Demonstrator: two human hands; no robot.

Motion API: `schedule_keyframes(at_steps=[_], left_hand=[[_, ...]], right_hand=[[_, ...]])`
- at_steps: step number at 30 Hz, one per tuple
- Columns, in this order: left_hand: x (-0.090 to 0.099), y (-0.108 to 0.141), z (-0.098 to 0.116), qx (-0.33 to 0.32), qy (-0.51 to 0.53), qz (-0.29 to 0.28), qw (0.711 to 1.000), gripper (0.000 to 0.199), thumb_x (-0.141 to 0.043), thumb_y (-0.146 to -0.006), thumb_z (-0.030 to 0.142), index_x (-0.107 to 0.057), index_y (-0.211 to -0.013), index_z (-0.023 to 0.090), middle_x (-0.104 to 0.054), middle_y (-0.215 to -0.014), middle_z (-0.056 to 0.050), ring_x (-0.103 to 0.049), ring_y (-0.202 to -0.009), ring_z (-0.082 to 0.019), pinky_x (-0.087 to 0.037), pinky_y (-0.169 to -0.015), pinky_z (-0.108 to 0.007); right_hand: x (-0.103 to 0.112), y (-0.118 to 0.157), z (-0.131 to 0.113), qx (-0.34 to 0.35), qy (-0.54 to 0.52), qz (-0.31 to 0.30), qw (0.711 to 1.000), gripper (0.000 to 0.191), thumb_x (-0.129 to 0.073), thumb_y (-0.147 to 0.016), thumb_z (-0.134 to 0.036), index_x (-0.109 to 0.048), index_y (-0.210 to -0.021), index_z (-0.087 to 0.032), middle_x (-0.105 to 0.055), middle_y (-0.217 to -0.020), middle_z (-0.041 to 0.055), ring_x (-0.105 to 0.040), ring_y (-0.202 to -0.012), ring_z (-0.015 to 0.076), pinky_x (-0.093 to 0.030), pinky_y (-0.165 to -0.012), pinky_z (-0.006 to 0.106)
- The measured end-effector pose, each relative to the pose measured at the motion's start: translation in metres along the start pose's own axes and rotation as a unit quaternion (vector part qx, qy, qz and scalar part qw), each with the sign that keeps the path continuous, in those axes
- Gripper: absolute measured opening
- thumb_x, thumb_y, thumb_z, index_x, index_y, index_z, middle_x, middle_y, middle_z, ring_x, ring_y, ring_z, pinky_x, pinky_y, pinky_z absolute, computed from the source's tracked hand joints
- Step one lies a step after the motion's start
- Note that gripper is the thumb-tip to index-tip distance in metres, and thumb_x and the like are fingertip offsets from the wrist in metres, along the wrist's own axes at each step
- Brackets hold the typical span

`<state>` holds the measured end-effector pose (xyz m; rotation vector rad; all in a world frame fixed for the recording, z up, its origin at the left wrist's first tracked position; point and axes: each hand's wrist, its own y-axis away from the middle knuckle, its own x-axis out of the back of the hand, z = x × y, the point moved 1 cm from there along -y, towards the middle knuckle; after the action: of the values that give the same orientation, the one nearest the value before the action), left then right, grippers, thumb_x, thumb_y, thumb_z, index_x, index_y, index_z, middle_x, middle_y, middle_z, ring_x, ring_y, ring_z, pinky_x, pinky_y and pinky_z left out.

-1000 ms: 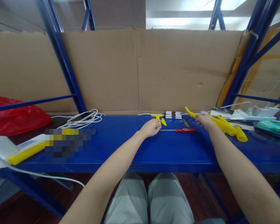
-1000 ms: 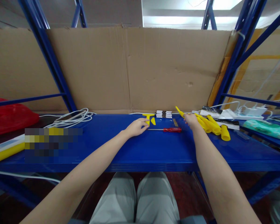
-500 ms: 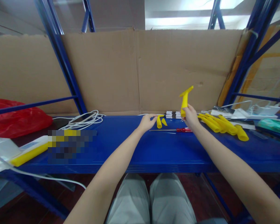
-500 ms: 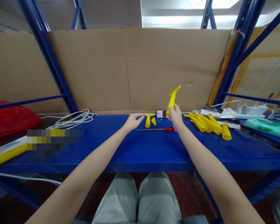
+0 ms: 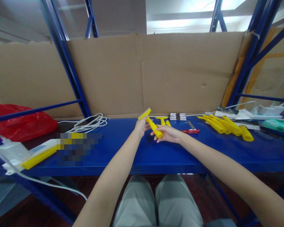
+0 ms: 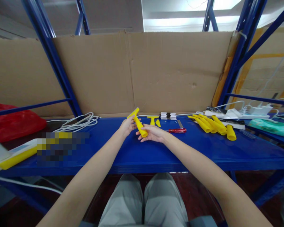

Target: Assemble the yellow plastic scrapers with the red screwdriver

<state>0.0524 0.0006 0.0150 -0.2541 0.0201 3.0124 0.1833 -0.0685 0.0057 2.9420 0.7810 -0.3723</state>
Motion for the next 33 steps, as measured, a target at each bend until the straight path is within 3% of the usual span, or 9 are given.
schedule_keyframes(at_steps=[3, 5, 7, 12, 18, 23, 28, 30, 33], left_hand=[[-0.006, 0.006, 0.000, -0.006, -0.030, -0.021, 0.999, 0.016, -0.056, -0.083, 0.022, -0.061, -0.096, 0.014, -0.070, -0.082, -0.006, -0.060, -0.053, -0.009, -0.049, -0.056, -0.021], [-0.008, 0.007, 0.000, -0.009, -0.081, -0.042, 0.996, 0.009, -0.060, -0.079, 0.018, -0.062, -0.084, 0.012, -0.068, -0.071, -0.005, -0.057, -0.047, -0.009, -0.048, -0.052, -0.021], [-0.009, 0.009, 0.001, -0.021, -0.127, -0.061, 0.990, 0.004, -0.060, -0.078, 0.015, -0.061, -0.077, 0.011, -0.065, -0.063, -0.003, -0.054, -0.043, -0.008, -0.047, -0.050, -0.020], [-0.006, 0.013, 0.005, -0.050, -0.184, -0.127, 0.973, 0.004, -0.058, -0.076, 0.011, -0.061, -0.079, 0.011, -0.064, -0.063, -0.002, -0.054, -0.043, -0.008, -0.047, -0.050, -0.020], [-0.005, 0.023, 0.010, -0.055, -0.266, -0.212, 0.939, 0.010, -0.056, -0.073, 0.009, -0.062, -0.081, 0.010, -0.065, -0.067, -0.004, -0.056, -0.046, -0.009, -0.047, -0.050, -0.020], [-0.009, 0.021, 0.001, -0.105, -0.391, -0.171, 0.898, 0.045, -0.057, -0.070, 0.009, -0.054, -0.115, 0.010, -0.065, -0.070, -0.004, -0.058, -0.048, -0.013, -0.048, -0.050, -0.024], [-0.012, 0.016, -0.007, -0.239, -0.486, -0.117, 0.833, 0.048, -0.060, -0.067, 0.008, -0.058, -0.114, 0.017, -0.067, -0.103, -0.008, -0.064, -0.090, -0.022, -0.048, -0.079, -0.028], [-0.012, 0.018, -0.006, -0.244, -0.520, -0.113, 0.811, 0.045, -0.058, -0.069, 0.009, -0.059, -0.113, 0.017, -0.065, -0.109, -0.008, -0.062, -0.095, -0.022, -0.047, -0.082, -0.028], [-0.011, 0.023, 0.000, -0.201, -0.539, -0.101, 0.812, 0.050, -0.054, -0.073, 0.011, -0.053, -0.123, 0.016, -0.065, -0.108, -0.009, -0.065, -0.078, -0.019, -0.050, -0.069, -0.025]], right_hand=[[0.007, 0.014, -0.006, -0.052, 0.035, -0.058, 0.996, 0.035, -0.056, -0.078, -0.016, -0.050, -0.112, -0.016, -0.068, -0.092, 0.0083, -0.067, -0.078, 0.0180, -0.053, -0.072, 0.034], [0.014, 0.020, -0.011, -0.071, 0.062, -0.053, 0.994, 0.034, -0.057, -0.078, -0.015, -0.053, -0.112, -0.015, -0.069, -0.093, 0.0090, -0.067, -0.080, 0.0182, -0.053, -0.075, 0.035], [0.022, 0.021, -0.016, -0.063, 0.078, -0.014, 0.995, 0.028, -0.057, -0.080, -0.017, -0.057, -0.108, -0.015, -0.069, -0.092, 0.0091, -0.067, -0.078, 0.0174, -0.054, -0.073, 0.034], [0.038, 0.015, -0.024, -0.008, 0.045, 0.176, 0.983, 0.012, -0.049, -0.086, -0.018, -0.059, -0.086, -0.014, -0.068, -0.070, 0.0049, -0.064, -0.058, 0.0132, -0.054, -0.058, 0.027], [0.038, 0.014, -0.023, -0.006, 0.076, 0.238, 0.968, 0.016, -0.048, -0.086, -0.018, -0.055, -0.072, -0.015, -0.059, -0.052, 0.0012, -0.056, -0.046, 0.0106, -0.047, -0.045, 0.021], [0.041, 0.010, -0.018, 0.003, 0.133, 0.248, 0.960, 0.023, -0.053, -0.080, -0.013, -0.049, -0.057, -0.016, -0.048, -0.043, -0.0029, -0.043, -0.036, 0.0069, -0.038, -0.038, 0.019], [0.041, 0.009, -0.016, 0.012, 0.163, 0.240, 0.957, 0.022, -0.054, -0.078, -0.015, -0.049, -0.057, -0.016, -0.048, -0.044, -0.0034, -0.043, -0.038, 0.0065, -0.037, -0.038, 0.019], [0.039, 0.010, -0.017, 0.003, 0.183, 0.240, 0.953, 0.021, -0.054, -0.079, -0.016, -0.049, -0.058, -0.016, -0.049, -0.046, -0.0032, -0.045, -0.039, 0.0067, -0.039, -0.040, 0.019], [0.043, 0.013, -0.022, 0.005, 0.271, 0.266, 0.925, 0.020, -0.054, -0.081, -0.021, -0.052, -0.062, -0.017, -0.054, -0.050, -0.0019, -0.049, -0.042, 0.0079, -0.040, -0.043, 0.020]])
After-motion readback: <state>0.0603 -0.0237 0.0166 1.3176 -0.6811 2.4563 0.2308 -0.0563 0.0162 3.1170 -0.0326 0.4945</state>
